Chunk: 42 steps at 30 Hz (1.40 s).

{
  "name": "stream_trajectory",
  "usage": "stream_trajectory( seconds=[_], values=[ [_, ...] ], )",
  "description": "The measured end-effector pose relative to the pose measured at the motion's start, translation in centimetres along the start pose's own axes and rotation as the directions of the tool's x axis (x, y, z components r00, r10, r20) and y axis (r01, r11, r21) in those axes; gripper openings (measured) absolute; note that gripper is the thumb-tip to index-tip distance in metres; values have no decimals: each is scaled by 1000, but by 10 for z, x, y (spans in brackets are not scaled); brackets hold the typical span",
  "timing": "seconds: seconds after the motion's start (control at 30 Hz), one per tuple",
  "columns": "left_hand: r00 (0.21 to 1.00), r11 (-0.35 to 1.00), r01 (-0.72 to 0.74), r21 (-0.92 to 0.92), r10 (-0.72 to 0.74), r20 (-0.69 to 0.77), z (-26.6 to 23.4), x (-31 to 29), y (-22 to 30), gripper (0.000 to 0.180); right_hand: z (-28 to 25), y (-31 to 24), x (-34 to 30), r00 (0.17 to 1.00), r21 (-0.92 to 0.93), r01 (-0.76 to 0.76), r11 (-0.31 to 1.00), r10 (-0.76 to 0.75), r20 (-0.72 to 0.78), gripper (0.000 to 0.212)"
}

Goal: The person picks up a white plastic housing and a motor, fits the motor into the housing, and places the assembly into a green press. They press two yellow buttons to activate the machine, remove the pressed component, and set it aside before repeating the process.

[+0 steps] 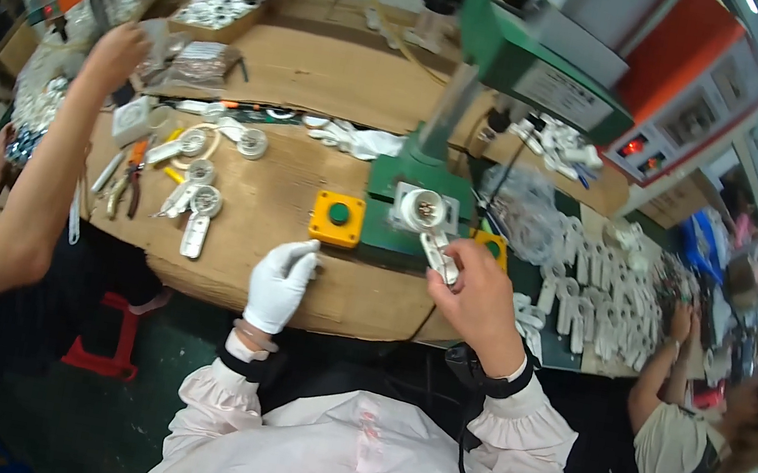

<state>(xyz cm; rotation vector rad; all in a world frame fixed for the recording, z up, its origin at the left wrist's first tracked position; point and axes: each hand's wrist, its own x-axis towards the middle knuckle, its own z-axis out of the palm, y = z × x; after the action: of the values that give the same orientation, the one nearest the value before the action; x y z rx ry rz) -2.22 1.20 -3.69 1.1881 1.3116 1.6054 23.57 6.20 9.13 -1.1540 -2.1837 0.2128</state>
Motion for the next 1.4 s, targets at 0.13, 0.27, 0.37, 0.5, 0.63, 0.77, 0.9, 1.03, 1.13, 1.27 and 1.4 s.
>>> stream_trajectory(
  seconds=[0.13, 0.27, 0.37, 0.5, 0.63, 0.77, 0.9, 1.03, 1.13, 1.27, 1.4],
  values=[
    [1000, 999, 19, -44, -19, -2, 4, 3, 3, 21, -19, 17, -9, 981, 13, -171, 985, 171, -86, 33],
    [999, 996, 50, -72, -50, 0, 8, 0, 8, 22, -15, 19, 4, 979, -46, -124, 991, 114, -169, 33],
    [998, 996, 58, -61, -58, -2, 10, -1, 9, 22, -7, 16, 14, 982, -132, -64, 989, 39, -184, 33],
    [998, 998, 58, -39, -58, -10, 10, -1, 8, 22, 6, 15, 20, 991, -207, -44, 977, 17, -133, 32],
    [999, 998, 55, -31, -55, -2, 9, -1, 6, 21, 12, 13, 24, 995, -206, -55, 977, 36, -93, 32],
    [999, 999, 51, -1, -51, 15, 7, 0, 4, 21, 16, 8, 30, 998, -225, -41, 973, 27, -63, 31],
    [998, 998, 57, -10, -57, 8, 8, 0, 4, 21, 18, 5, 34, 1000, -268, -31, 963, 30, -8, 31],
    [998, 998, 62, -11, -62, 3, 8, 0, 5, 21, 19, 4, 34, 999, -284, -21, 959, 30, 27, 30],
    [998, 998, 68, 7, -68, 6, 7, -1, 5, 22, 21, 6, 33, 999, -275, -20, 961, 31, 37, 29],
    [997, 997, 80, 9, -80, 12, 7, 0, 4, 22, 25, 7, 33, 998, -292, -24, 956, 39, 44, 29],
    [999, 999, 49, 0, -49, 5, 7, -1, 4, 22, 25, 7, 32, 998, -242, -15, 970, 30, 55, 28]
  ],
)
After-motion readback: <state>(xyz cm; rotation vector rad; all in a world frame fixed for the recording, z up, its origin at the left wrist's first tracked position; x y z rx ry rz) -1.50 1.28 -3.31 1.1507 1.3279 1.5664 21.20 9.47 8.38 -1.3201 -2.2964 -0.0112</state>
